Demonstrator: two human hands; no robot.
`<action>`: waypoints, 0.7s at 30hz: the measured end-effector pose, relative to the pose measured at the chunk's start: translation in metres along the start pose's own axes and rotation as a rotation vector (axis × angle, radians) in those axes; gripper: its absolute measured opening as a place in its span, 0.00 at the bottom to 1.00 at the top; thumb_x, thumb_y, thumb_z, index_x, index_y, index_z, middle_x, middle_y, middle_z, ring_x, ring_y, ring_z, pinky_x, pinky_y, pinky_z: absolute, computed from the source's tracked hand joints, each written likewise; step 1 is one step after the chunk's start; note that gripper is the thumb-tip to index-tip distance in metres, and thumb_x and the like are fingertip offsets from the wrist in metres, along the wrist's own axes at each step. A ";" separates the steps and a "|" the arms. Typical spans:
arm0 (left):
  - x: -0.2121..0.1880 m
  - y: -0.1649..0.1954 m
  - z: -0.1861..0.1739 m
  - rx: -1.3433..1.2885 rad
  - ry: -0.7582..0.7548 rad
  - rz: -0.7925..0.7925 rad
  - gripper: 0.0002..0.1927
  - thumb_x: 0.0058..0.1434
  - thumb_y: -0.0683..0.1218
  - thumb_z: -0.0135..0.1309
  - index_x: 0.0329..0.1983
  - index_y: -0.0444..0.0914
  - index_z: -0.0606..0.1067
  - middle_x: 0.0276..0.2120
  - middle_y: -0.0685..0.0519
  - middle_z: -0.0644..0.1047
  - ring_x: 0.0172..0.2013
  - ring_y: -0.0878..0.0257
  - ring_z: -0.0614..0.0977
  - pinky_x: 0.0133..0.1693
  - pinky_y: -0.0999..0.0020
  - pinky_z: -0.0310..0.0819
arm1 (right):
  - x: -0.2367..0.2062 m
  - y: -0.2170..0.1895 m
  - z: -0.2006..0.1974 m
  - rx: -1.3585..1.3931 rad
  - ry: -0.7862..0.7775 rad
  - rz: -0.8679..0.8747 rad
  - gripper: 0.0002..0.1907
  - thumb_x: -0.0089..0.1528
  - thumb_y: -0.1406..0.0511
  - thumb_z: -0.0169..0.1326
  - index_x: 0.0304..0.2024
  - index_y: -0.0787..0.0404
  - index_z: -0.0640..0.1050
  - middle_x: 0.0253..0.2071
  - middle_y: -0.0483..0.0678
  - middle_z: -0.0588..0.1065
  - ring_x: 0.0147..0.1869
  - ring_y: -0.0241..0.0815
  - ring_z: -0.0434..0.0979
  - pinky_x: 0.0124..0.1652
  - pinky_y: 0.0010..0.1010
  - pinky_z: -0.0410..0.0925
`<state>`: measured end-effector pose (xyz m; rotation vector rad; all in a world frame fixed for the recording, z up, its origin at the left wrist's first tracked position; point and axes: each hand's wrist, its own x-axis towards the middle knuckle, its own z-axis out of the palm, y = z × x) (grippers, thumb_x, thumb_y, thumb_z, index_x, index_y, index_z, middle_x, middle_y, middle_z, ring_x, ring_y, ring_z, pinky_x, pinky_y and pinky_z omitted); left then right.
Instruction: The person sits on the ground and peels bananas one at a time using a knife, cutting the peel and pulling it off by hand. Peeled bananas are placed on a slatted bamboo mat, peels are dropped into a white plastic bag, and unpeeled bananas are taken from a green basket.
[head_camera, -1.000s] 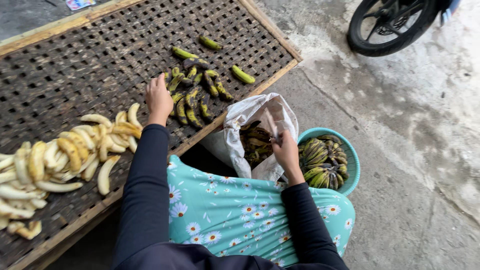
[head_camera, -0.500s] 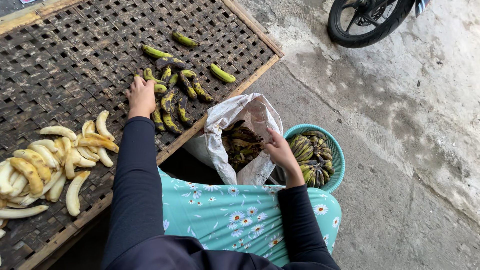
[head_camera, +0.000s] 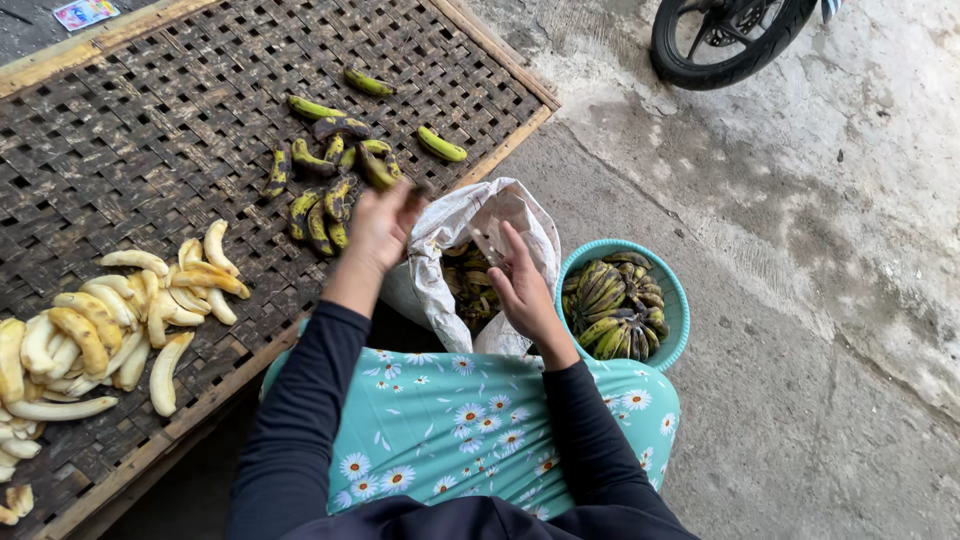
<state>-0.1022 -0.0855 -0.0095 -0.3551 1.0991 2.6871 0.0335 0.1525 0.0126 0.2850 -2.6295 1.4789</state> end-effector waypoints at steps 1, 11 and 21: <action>-0.011 -0.019 0.006 0.051 -0.043 -0.051 0.10 0.68 0.44 0.53 0.48 0.33 0.72 0.39 0.45 0.82 0.33 0.62 0.85 0.37 0.72 0.84 | -0.004 -0.008 -0.001 -0.008 -0.018 -0.015 0.36 0.69 0.63 0.52 0.77 0.55 0.55 0.40 0.49 0.72 0.43 0.41 0.73 0.49 0.31 0.69; -0.050 -0.131 -0.006 -0.079 -0.123 -0.176 0.12 0.66 0.47 0.60 0.50 0.42 0.74 0.35 0.59 0.79 0.33 0.68 0.82 0.33 0.74 0.79 | -0.019 -0.028 -0.008 -0.300 -0.076 -0.168 0.29 0.66 0.58 0.54 0.68 0.53 0.65 0.54 0.56 0.74 0.50 0.59 0.80 0.44 0.43 0.72; -0.067 -0.120 0.007 0.132 -0.280 -0.195 0.27 0.69 0.46 0.51 0.71 0.41 0.66 0.47 0.59 0.82 0.39 0.72 0.82 0.41 0.76 0.81 | -0.007 0.007 0.001 0.043 -0.086 -0.012 0.13 0.72 0.60 0.47 0.52 0.63 0.69 0.37 0.55 0.77 0.41 0.49 0.80 0.42 0.36 0.72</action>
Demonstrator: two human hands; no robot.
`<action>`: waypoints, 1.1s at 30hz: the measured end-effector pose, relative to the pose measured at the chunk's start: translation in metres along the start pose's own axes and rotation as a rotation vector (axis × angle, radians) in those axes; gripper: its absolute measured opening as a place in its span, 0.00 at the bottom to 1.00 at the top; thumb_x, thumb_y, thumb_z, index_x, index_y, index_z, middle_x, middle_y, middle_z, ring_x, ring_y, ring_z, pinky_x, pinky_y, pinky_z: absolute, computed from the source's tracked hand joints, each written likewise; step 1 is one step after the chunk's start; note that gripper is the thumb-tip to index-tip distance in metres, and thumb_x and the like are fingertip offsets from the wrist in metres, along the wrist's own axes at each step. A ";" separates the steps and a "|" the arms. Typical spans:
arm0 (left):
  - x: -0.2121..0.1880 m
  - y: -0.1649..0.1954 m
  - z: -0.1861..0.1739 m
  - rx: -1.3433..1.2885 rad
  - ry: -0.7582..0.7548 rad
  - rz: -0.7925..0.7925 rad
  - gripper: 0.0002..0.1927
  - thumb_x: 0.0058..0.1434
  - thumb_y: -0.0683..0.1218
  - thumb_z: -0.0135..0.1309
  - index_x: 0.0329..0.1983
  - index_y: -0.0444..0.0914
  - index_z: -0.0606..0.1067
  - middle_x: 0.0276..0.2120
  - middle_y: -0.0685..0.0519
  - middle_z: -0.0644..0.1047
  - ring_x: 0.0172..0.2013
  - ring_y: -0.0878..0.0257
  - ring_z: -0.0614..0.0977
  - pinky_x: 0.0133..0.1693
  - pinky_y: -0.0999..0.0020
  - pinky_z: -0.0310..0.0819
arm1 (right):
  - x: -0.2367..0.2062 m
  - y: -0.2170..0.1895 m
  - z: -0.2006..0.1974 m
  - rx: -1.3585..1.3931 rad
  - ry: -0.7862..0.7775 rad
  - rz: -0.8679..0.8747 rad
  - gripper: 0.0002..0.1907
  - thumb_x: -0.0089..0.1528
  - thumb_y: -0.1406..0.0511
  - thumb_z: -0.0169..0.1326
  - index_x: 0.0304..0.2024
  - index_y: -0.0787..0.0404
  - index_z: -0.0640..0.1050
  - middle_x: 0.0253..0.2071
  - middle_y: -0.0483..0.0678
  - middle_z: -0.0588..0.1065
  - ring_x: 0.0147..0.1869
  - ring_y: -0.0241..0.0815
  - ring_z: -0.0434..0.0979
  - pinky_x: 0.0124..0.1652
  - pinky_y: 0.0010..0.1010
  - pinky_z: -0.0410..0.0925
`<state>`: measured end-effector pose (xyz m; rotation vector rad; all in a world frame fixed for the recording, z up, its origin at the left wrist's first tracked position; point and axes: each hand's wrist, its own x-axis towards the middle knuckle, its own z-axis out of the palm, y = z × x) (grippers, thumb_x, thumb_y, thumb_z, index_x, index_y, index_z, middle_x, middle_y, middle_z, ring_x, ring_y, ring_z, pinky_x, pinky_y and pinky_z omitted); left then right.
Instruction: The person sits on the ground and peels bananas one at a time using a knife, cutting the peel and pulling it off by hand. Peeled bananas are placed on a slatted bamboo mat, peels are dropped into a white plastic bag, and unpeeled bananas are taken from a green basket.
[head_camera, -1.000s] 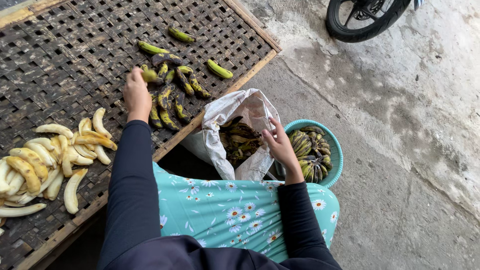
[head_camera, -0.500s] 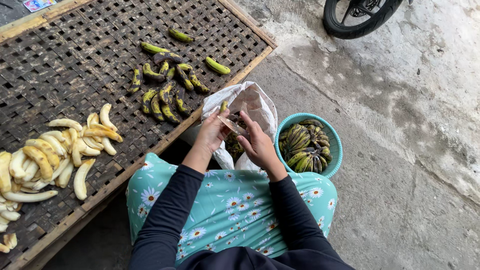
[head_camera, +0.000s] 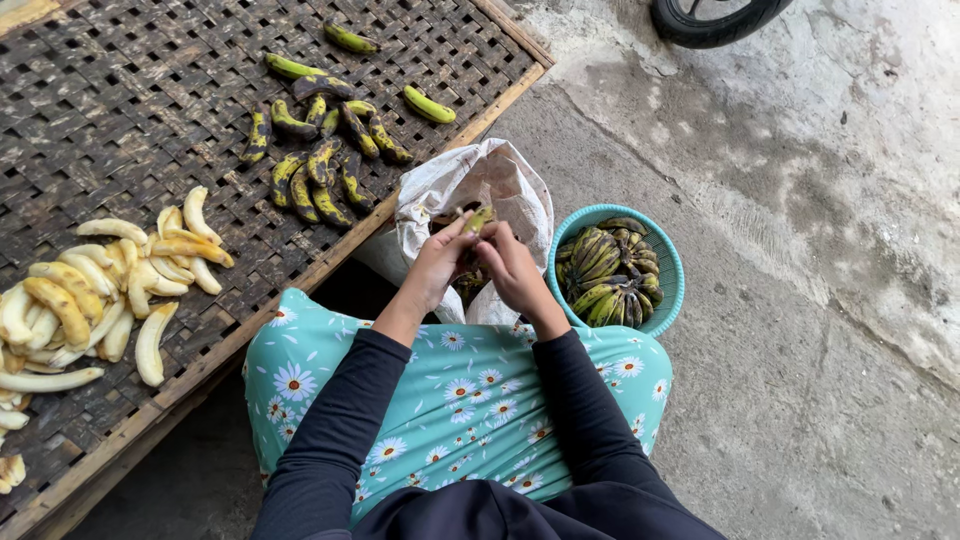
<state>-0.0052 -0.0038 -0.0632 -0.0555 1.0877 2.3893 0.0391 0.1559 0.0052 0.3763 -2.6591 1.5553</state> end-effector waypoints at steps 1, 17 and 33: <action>0.001 0.001 -0.003 -0.011 -0.003 -0.059 0.26 0.70 0.46 0.50 0.71 0.39 0.67 0.48 0.58 0.82 0.40 0.71 0.83 0.42 0.76 0.81 | 0.002 0.005 -0.002 0.064 0.031 0.011 0.12 0.73 0.61 0.46 0.51 0.63 0.69 0.37 0.54 0.78 0.41 0.46 0.80 0.42 0.35 0.72; 0.001 0.002 -0.002 -0.052 0.013 -0.037 0.20 0.71 0.42 0.45 0.64 0.36 0.60 0.55 0.44 0.76 0.51 0.58 0.81 0.49 0.60 0.83 | 0.023 0.035 -0.009 0.465 0.053 0.416 0.27 0.71 0.58 0.42 0.71 0.50 0.53 0.29 0.41 0.66 0.20 0.30 0.63 0.16 0.24 0.60; 0.012 -0.024 -0.005 0.261 -0.145 0.602 0.28 0.69 0.42 0.55 0.67 0.36 0.55 0.62 0.45 0.69 0.63 0.60 0.74 0.63 0.65 0.71 | -0.004 -0.060 -0.006 -0.213 0.099 -0.118 0.31 0.70 0.59 0.51 0.74 0.54 0.61 0.52 0.55 0.72 0.52 0.55 0.78 0.49 0.41 0.72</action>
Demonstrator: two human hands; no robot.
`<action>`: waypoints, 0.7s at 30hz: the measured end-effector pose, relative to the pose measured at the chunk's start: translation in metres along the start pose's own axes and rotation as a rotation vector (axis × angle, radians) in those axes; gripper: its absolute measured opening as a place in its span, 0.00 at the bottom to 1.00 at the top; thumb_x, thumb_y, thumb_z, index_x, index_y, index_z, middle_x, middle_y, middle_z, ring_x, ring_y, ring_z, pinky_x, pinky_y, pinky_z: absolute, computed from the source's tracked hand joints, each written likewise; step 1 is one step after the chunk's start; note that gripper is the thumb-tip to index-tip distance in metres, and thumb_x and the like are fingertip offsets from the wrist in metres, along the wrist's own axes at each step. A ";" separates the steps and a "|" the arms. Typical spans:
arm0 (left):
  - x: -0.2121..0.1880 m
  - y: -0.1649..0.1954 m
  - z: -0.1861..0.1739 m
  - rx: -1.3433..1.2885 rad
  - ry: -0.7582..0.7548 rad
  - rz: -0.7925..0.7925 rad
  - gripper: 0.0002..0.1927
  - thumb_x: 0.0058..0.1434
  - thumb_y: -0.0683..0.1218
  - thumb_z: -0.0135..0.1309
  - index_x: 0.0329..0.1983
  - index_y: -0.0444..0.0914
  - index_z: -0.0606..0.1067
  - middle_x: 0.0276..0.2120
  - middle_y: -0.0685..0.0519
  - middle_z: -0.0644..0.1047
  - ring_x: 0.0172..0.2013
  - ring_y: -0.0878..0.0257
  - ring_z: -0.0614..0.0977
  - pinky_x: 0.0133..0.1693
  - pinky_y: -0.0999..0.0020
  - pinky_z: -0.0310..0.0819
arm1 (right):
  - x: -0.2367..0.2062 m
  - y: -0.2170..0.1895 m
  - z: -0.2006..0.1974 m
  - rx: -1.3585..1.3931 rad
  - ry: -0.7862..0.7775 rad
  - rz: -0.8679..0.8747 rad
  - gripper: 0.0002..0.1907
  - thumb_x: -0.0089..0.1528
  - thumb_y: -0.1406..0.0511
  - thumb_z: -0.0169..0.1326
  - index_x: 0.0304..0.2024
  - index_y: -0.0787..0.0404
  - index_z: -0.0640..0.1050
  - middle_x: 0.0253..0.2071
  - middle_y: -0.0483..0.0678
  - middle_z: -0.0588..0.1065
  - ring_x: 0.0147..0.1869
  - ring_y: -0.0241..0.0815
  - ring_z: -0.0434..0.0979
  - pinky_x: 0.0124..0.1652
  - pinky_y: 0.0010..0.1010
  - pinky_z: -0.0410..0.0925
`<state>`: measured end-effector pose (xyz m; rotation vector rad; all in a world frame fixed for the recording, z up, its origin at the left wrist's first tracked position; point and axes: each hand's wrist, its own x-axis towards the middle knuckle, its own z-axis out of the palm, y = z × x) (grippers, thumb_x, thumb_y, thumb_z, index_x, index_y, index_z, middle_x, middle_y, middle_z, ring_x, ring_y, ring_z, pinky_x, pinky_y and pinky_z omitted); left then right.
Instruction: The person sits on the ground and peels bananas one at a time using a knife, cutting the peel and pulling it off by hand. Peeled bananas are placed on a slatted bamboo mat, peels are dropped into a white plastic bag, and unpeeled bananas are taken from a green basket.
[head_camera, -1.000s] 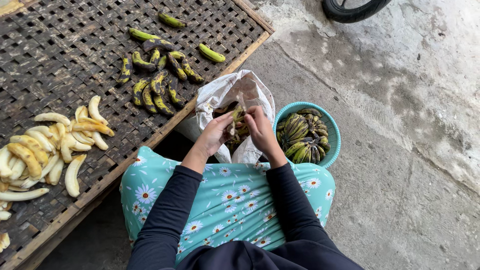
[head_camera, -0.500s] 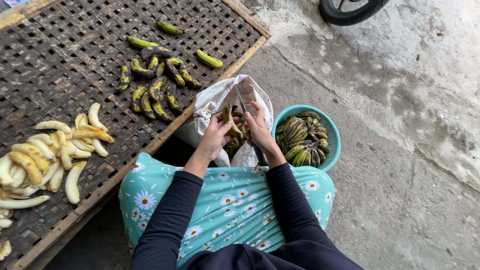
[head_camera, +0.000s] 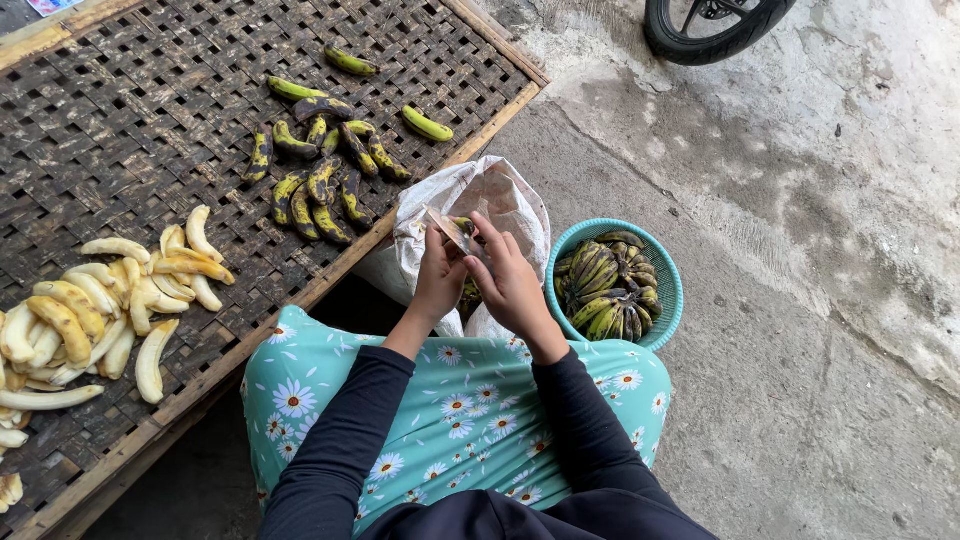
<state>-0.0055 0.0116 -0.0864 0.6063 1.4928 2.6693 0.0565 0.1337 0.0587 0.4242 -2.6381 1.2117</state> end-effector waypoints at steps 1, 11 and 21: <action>0.000 0.002 0.002 -0.024 0.001 -0.001 0.29 0.69 0.43 0.55 0.67 0.36 0.55 0.63 0.44 0.69 0.63 0.61 0.74 0.63 0.65 0.71 | 0.000 -0.002 0.002 -0.028 0.009 0.029 0.30 0.70 0.58 0.52 0.74 0.54 0.62 0.50 0.54 0.72 0.50 0.55 0.78 0.48 0.41 0.72; -0.010 0.035 0.035 0.584 0.109 0.015 0.24 0.69 0.48 0.54 0.62 0.34 0.62 0.54 0.43 0.75 0.54 0.54 0.82 0.52 0.64 0.79 | -0.005 0.011 0.023 -0.103 0.286 -0.049 0.19 0.72 0.61 0.51 0.61 0.63 0.68 0.49 0.57 0.72 0.48 0.56 0.78 0.44 0.40 0.72; 0.000 0.052 0.033 0.735 0.067 0.479 0.21 0.63 0.26 0.46 0.55 0.36 0.65 0.55 0.43 0.67 0.63 0.47 0.74 0.64 0.59 0.74 | 0.004 0.051 0.004 1.182 0.083 0.640 0.23 0.74 0.49 0.41 0.42 0.62 0.67 0.30 0.46 0.66 0.23 0.34 0.64 0.17 0.26 0.59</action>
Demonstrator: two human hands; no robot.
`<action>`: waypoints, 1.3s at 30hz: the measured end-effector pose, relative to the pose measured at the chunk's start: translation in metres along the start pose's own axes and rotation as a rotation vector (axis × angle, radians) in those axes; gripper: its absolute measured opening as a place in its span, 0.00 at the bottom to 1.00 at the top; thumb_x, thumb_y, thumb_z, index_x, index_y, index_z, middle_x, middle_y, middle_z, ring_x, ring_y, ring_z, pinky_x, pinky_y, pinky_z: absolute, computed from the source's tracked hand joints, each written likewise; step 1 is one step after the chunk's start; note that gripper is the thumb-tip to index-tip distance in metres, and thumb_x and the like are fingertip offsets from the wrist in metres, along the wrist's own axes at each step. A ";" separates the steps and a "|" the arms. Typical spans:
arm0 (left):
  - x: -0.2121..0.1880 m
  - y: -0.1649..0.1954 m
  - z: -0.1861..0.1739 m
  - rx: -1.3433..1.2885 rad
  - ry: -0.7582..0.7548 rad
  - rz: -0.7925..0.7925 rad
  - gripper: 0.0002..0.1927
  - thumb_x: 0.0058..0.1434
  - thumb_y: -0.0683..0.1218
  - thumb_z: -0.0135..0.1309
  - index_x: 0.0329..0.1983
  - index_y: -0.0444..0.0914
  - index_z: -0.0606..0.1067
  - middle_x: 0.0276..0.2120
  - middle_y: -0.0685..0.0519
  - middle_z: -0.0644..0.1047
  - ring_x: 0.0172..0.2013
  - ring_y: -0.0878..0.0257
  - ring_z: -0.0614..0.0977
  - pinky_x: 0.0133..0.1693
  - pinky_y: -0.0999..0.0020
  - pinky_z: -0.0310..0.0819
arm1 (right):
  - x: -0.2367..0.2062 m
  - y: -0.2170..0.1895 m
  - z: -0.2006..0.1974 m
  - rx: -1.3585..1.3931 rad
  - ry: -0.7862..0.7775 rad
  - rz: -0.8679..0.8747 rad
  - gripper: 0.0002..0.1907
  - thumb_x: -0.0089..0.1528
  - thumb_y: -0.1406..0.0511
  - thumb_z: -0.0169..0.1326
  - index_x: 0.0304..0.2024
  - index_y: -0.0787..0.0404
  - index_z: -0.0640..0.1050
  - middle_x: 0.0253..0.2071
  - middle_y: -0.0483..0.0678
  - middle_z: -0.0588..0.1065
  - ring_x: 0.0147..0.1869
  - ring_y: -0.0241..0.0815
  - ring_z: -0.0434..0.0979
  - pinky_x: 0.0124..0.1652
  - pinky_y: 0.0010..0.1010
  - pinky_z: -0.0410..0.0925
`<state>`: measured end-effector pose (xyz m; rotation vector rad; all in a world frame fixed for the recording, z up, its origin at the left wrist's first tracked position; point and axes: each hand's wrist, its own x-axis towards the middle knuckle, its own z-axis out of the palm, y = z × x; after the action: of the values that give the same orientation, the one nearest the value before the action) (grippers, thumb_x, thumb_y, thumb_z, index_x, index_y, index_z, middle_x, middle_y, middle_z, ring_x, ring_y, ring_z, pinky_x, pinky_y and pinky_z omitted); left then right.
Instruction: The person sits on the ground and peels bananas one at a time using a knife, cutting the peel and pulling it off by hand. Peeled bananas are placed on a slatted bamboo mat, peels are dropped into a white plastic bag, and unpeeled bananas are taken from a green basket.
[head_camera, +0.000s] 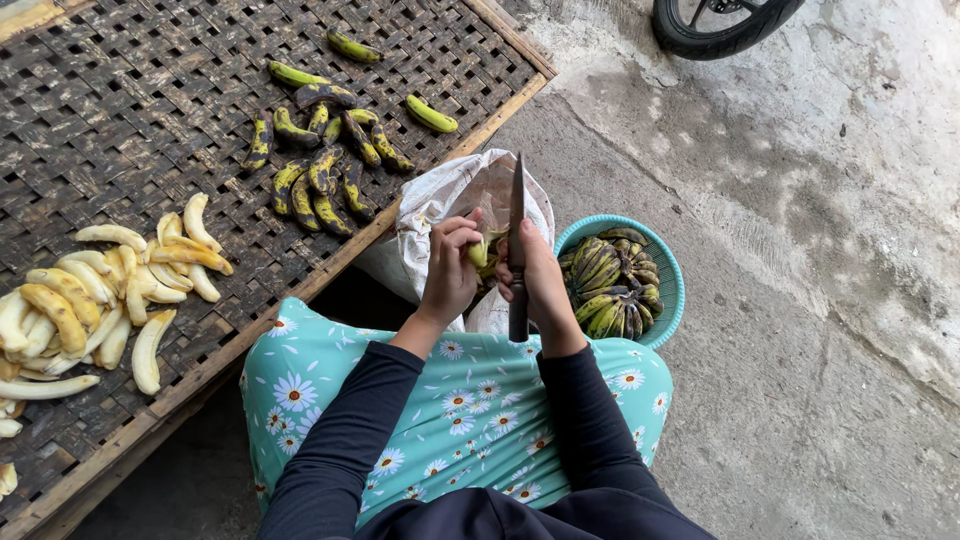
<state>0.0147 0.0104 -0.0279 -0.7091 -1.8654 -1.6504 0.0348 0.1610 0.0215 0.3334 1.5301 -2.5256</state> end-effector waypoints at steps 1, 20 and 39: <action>0.000 -0.001 0.000 -0.001 0.022 0.016 0.20 0.64 0.26 0.46 0.54 0.37 0.65 0.55 0.44 0.68 0.64 0.48 0.75 0.66 0.60 0.73 | 0.004 0.000 -0.006 0.011 0.038 0.007 0.22 0.73 0.49 0.41 0.43 0.61 0.67 0.31 0.46 0.67 0.23 0.34 0.64 0.17 0.27 0.59; -0.006 -0.054 -0.017 -0.498 0.322 -0.462 0.26 0.71 0.31 0.52 0.70 0.40 0.65 0.55 0.52 0.72 0.47 0.68 0.77 0.46 0.76 0.74 | 0.049 0.040 -0.039 -0.115 0.068 0.146 0.24 0.69 0.47 0.41 0.56 0.57 0.67 0.34 0.45 0.67 0.23 0.33 0.64 0.19 0.26 0.60; -0.009 -0.038 -0.002 -0.997 0.267 -0.775 0.23 0.72 0.39 0.48 0.68 0.42 0.59 0.57 0.53 0.74 0.56 0.60 0.79 0.55 0.64 0.80 | 0.004 0.019 0.013 -0.784 0.018 -0.636 0.10 0.68 0.68 0.59 0.52 0.65 0.79 0.41 0.46 0.79 0.39 0.29 0.74 0.40 0.21 0.69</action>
<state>-0.0051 0.0044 -0.0607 -0.0329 -1.0643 -3.0405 0.0343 0.1408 0.0102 -0.2878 2.7834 -1.9915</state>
